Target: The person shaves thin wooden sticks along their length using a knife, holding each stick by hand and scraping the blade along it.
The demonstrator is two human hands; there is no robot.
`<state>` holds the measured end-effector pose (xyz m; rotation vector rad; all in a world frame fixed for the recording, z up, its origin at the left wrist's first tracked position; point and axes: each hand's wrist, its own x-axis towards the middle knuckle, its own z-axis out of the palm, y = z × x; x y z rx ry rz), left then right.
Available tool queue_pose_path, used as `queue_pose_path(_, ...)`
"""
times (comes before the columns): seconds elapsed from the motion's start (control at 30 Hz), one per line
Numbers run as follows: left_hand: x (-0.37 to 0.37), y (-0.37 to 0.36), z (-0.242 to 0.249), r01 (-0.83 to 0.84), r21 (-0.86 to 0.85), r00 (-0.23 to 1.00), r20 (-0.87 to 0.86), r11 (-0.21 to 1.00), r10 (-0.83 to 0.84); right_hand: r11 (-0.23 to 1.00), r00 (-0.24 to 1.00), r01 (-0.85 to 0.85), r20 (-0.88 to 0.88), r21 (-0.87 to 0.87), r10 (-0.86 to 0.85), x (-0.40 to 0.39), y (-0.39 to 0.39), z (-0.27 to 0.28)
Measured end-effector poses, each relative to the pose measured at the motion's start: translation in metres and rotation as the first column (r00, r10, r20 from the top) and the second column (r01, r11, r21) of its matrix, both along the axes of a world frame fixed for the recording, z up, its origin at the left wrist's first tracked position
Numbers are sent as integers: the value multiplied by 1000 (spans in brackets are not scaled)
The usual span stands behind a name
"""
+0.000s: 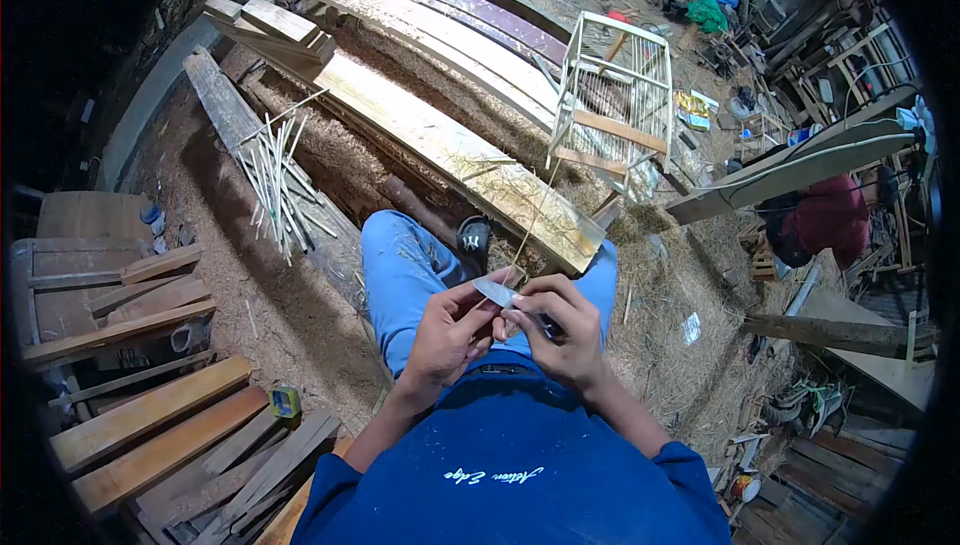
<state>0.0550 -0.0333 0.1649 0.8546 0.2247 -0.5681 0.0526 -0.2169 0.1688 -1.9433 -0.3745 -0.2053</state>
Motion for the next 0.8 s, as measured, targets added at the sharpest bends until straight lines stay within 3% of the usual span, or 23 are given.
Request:
queue_pose_path(0.13, -3, 2, 0, 55, 27, 999, 0, 998, -55, 992, 992, 127, 19, 3, -127, 9, -8, -5)
queue_pose_path(0.23, -5, -1, 7, 31, 69, 999, -18, 997, -30, 994, 994, 109, 0, 6, -109, 12, -11, 3)
queue_pose_path(0.3, -4, -1, 2, 6, 51, 1000, 0, 999, -6, 1000, 1000, -16, -2, -13, 16, 6, -8, 5)
queue_pose_path(0.6, -1, 1, 2, -21, 83, 1000, -3, 996, 21, 998, 998, 51, 43, -23, -50, 22, -3, 6)
queue_pose_path(0.67, -5, 3, 2, 22, 133, 1000, 1, 991, -22, 980, 972, 178, 169, -84, -162, 35, -15, 2)
queue_pose_path(0.8, -9, 10, -7, 11, 89, 1000, -2, 996, -11, 938, 935, 331, 164, -97, -313, 63, -39, -17)
